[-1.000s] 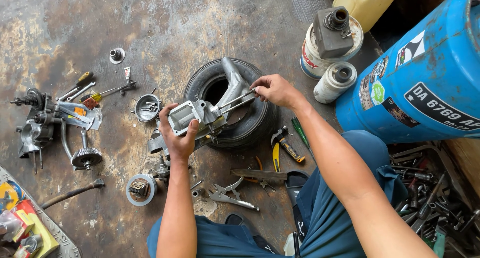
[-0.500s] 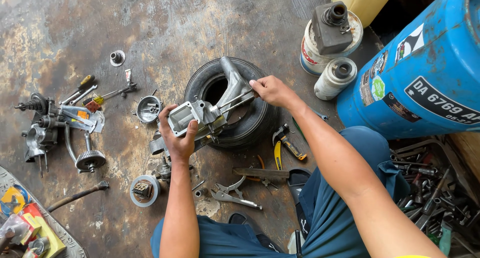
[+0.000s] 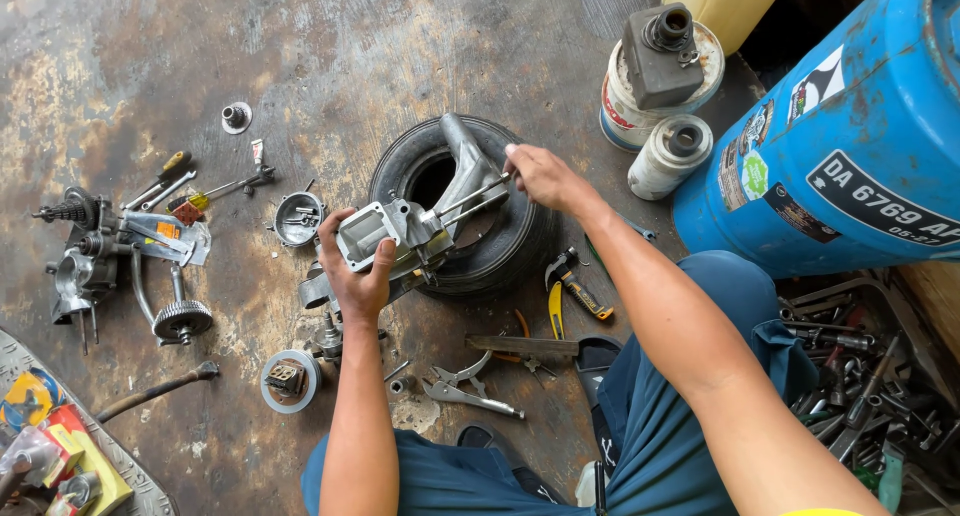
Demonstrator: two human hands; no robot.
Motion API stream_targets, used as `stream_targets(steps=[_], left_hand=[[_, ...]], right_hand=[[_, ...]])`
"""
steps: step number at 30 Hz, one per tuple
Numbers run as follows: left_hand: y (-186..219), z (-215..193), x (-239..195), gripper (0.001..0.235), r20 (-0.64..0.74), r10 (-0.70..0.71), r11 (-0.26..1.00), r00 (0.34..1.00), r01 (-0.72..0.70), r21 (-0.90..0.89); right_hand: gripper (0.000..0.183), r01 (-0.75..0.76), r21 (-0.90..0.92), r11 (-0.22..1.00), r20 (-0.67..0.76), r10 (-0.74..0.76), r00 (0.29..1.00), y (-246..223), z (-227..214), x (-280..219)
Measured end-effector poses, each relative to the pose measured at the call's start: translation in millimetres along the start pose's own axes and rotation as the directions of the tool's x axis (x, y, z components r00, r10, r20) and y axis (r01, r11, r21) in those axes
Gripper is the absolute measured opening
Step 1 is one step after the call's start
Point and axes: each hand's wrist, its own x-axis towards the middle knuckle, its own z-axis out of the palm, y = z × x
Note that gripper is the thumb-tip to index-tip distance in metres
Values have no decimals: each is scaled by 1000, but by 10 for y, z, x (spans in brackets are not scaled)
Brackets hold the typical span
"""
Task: The person sits on the workshop floor and works on a motorcycle engine crankcase propped on a tire. They align a square metal mounting bracket against the crankcase, pick a socket wrench from a tool tray, and use it to tighten bolts while holding the bracket in place with the other hand.
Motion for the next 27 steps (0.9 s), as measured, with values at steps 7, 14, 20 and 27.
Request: stream_targets(steps=[7, 14, 20, 27], left_hand=[[16, 15, 14, 66, -14, -11, 1000, 1000, 11, -6], [79, -12, -2, 65, 5, -12, 1000, 1000, 12, -11], [88, -18, 16, 65, 2, -6, 1000, 1000, 7, -16], [-4, 10, 9, 66, -17, -10, 1000, 1000, 10, 2]], right_hand=[[61, -99, -145, 985, 23, 103, 994, -97, -78, -68], [62, -56, -125, 991, 58, 63, 996, -135, -41, -99], [64, -47, -165, 985, 60, 58, 997, -128, -58, -72], [64, -70, -155, 985, 34, 76, 997, -102, -59, -83]])
